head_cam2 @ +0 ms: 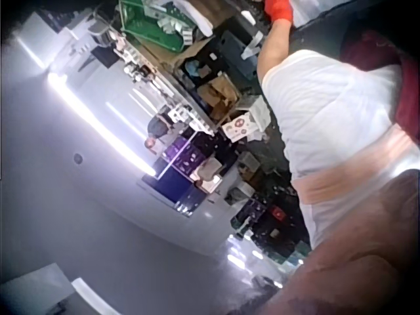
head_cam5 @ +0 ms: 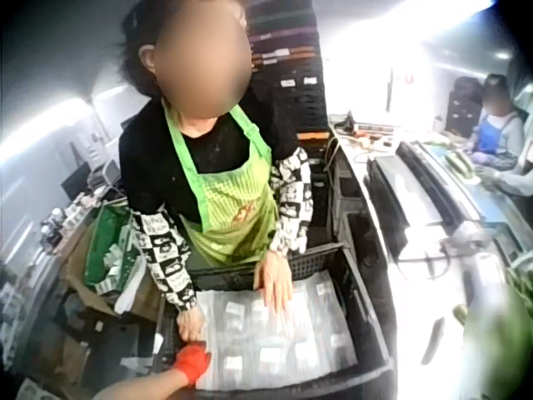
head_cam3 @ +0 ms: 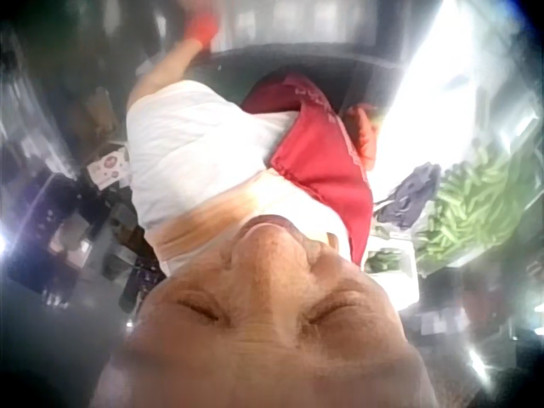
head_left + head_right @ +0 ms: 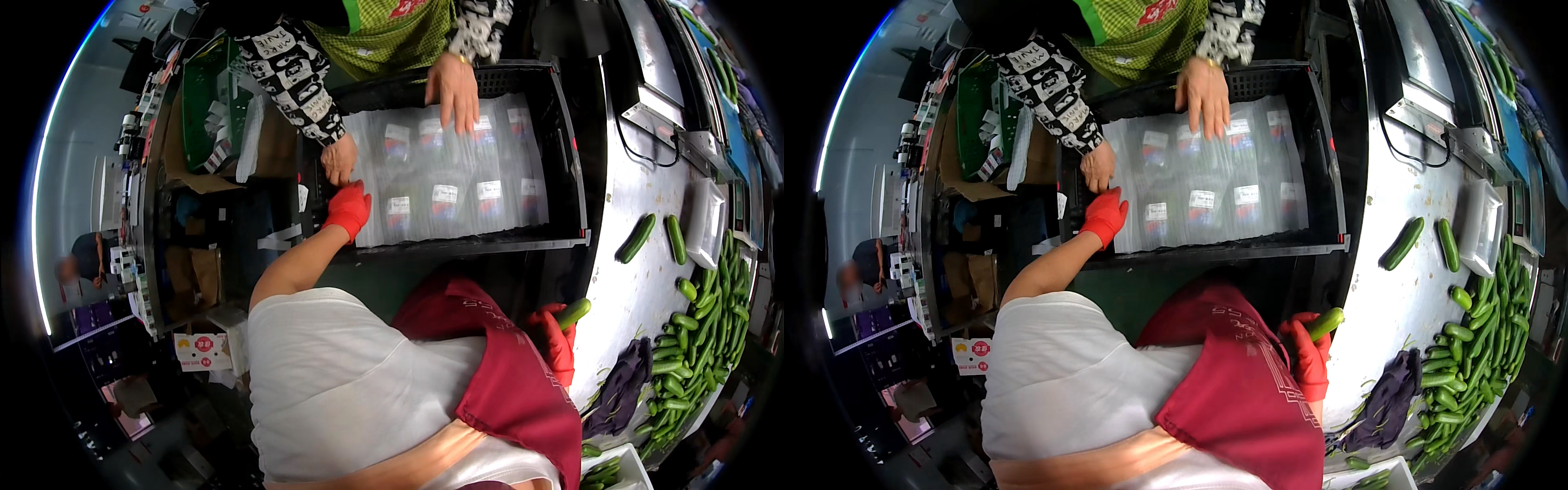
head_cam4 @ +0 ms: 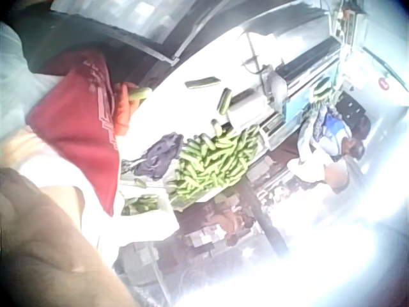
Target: The person trims the ends of cucumbers using scissors and places them into a white tray. They then apply labels to pre-packaged cucumber containers in a black crate. The person continues trimming more cucumbers and placing them into the tray.
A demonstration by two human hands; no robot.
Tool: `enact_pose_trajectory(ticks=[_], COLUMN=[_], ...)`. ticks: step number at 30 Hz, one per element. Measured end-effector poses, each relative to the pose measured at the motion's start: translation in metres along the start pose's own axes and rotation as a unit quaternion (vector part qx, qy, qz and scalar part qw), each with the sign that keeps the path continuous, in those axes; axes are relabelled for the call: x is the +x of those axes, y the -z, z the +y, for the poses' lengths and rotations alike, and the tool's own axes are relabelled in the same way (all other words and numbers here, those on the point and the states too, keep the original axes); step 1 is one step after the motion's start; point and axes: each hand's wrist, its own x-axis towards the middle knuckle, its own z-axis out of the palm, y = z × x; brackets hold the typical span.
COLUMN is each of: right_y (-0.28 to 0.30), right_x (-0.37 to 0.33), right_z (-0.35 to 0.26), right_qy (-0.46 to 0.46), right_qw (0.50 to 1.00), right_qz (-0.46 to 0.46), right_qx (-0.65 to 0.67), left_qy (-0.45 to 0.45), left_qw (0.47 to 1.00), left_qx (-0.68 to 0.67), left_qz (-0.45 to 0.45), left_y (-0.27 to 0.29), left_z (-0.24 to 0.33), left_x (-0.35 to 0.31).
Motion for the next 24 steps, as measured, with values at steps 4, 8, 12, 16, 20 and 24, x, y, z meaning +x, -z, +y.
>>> enact_pose_trajectory(ticks=[4, 8, 12, 16, 20, 24], right_y=[-0.001, 0.002, 0.002, 0.002, 0.003, 0.003], right_x=[-0.014, -0.024, -0.031, -0.036, -0.038, -0.037], right_z=[0.005, 0.011, 0.02, 0.019, 0.022, 0.026], right_qy=[-0.005, 0.023, 0.054, 0.028, 0.027, 0.027], right_qw=[0.999, 0.999, 0.998, 0.998, 0.998, 0.998], right_qz=[0.014, 0.022, 0.042, 0.051, 0.063, 0.05], right_qx=[0.03, 0.019, -0.013, 0.014, -0.007, 0.017], left_qy=[0.221, 0.408, 0.389, 0.349, 0.369, 0.401], left_qw=[0.967, 0.847, 0.853, 0.865, 0.849, 0.838], left_qx=[-0.107, -0.3, -0.311, -0.321, -0.347, -0.339], left_qz=[-0.064, -0.16, -0.155, -0.163, -0.153, -0.147], left_y=[-0.025, -0.025, -0.053, -0.086, -0.097, -0.097], left_z=[-0.038, -0.033, -0.053, -0.072, -0.077, -0.075], left_x=[-0.009, -0.009, -0.009, -0.004, 0.0, 0.007])
